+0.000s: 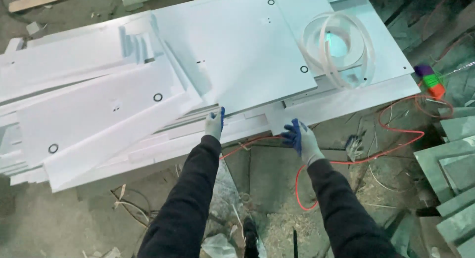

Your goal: The person uses a spray gun to apply adhesive to a thin strip of edge banding on a wooden board. They then pick up a white rectangular panel and spray its edge. Finally, they place the adhesive-coated strip onto the edge of the white panel and press it down firmly by hand to secure it.

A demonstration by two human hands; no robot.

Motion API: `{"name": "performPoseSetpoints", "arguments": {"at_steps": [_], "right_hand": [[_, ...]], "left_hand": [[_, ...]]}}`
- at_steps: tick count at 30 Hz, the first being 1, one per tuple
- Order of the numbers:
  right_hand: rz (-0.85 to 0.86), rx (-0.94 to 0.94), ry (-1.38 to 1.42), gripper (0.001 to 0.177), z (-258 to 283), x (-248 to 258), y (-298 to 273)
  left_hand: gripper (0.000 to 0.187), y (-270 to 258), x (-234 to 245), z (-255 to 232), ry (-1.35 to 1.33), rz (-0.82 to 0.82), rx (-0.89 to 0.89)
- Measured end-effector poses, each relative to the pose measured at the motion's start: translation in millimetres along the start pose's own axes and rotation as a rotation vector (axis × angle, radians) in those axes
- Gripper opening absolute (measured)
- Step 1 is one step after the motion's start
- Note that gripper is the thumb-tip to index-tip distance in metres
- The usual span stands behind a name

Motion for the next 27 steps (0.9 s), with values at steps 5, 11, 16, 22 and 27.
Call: {"name": "performPoseSetpoints", "arguments": {"at_steps": [5,11,16,22,27], "right_hand": [[-0.009,-0.104,0.064,0.046,-42.2,59.7,10.6],[-0.155,0.002,0.149,0.040,-4.7,106.3,21.2],[-0.434,0.306,-0.185,0.037,97.5,145.3,29.4],[-0.426,0.393,-1.261,0.074,164.2,90.9,20.9],[-0.156,0.012,-1.122,0.063,87.1,91.9,13.2]], "left_hand": [[0.072,0.8,-44.0,3.7,-0.104,0.015,0.116],[0.078,-32.4,-49.4,9.7,-0.519,0.008,0.141],[0.070,-115.7,-16.3,26.7,-0.490,0.039,0.040],[0.067,-224.1,42.7,104.5,-0.435,0.065,0.115],[0.072,-323.4,71.1,130.3,-0.381,0.313,0.342]]}}
Point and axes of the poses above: each hand's wrist, its own y-axis towards the middle knuckle, its own x-axis out of the back of the hand, z = x × y, the point moved 8 cm from there along y, towards the middle knuckle, and after that the axes turned 6 degrees about y, right-handed, at the moved point
